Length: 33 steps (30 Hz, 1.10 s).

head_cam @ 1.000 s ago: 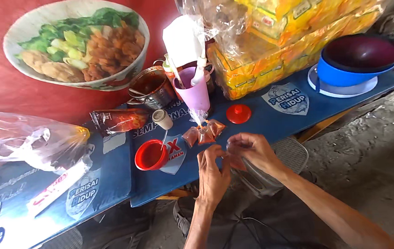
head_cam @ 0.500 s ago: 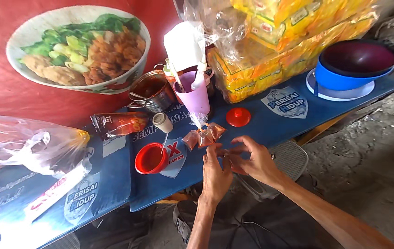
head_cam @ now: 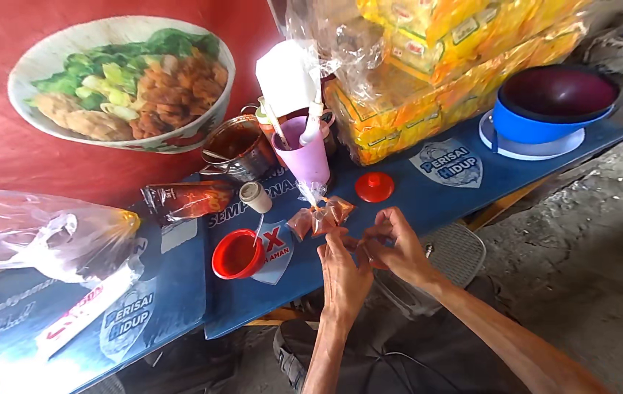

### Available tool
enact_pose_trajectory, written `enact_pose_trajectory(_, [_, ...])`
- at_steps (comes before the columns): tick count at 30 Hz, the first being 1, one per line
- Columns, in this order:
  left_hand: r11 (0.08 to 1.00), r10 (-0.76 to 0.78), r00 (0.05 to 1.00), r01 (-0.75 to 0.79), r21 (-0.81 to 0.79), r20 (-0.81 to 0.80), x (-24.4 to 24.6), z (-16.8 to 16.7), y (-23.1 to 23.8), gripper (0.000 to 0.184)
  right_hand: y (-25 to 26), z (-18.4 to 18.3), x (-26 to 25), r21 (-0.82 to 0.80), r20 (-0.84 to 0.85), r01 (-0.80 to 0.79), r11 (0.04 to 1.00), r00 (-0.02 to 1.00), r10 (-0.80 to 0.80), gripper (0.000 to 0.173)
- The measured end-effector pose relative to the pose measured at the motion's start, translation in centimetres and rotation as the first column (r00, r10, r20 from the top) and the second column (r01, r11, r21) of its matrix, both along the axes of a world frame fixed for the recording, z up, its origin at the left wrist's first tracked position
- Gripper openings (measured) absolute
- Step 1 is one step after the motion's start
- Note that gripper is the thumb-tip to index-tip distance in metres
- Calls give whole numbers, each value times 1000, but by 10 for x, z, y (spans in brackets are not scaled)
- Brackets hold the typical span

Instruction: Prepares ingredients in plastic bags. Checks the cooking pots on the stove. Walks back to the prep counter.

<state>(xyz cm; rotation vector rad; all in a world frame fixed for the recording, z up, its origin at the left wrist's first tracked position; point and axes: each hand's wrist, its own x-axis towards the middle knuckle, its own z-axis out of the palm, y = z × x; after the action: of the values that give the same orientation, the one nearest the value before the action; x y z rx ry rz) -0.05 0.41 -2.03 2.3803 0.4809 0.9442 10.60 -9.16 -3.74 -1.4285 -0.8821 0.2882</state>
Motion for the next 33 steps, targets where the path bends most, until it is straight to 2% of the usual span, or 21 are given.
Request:
enact_pose_trajectory(3, [999, 20, 1000, -21, 45, 20, 0, -3, -1, 34, -1, 5, 3, 51, -179, -122, 991, 975, 129, 32])
enact_pose_trajectory(7, [998, 23, 999, -25, 64, 39, 0, -4, -2, 31, -6, 12, 10, 52, -367, -261, 964, 893, 262, 32])
enact_pose_trajectory(10, [998, 24, 998, -27, 52, 60, 0, -3, -3, 31, -7, 15, 14, 27, -436, -297, 954, 856, 279, 30])
enact_pose_trajectory(13, [995, 72, 995, -77, 70, 67, 1, -4, 2, 21, -6, 18, 12, 13, -448, -237, 971, 867, 218, 30])
enact_pose_trajectory(15, [989, 111, 992, -117, 88, 66, -3, -4, 3, 11, -5, 20, 6, 15, -385, -175, 984, 908, 168, 32])
enact_pose_trajectory(16, [990, 121, 991, -125, 60, 62, -6, -5, 1, 12, -5, 21, 3, 17, -334, -144, 989, 932, 141, 32])
enact_pose_trajectory(21, [956, 169, 981, -140, -256, 93, -15, -8, -19, 28, 1, 8, -7, -9, -23, -11, 1000, 1000, 11, 25])
enact_pose_trajectory(23, [941, 196, 978, -166, -293, 76, -13, -8, -19, 24, 0, 3, -12, -59, 139, 41, 997, 990, -33, 23])
enact_pose_trajectory(25, [952, 181, 982, -160, -259, 57, -11, -6, -16, 17, 0, -2, -17, -93, 347, 130, 987, 933, -90, 26])
enact_pose_trajectory(27, [975, 173, 983, -162, -154, 62, -11, -7, -13, 13, 1, -6, -19, -86, 557, 221, 971, 819, -137, 29])
enact_pose_trajectory(30, [986, 162, 980, -157, -47, 117, -11, -7, -11, 11, 1, -6, -20, -58, 715, 311, 949, 676, -178, 25])
enact_pose_trajectory(31, [987, 150, 979, -141, -72, 137, -12, -7, -10, 11, 1, -7, -21, -52, 731, 322, 945, 657, -184, 25])
enact_pose_trajectory(33, [972, 123, 977, -82, -220, 177, -15, -3, -7, 13, 0, -7, -21, -35, 734, 316, 948, 652, -191, 26])
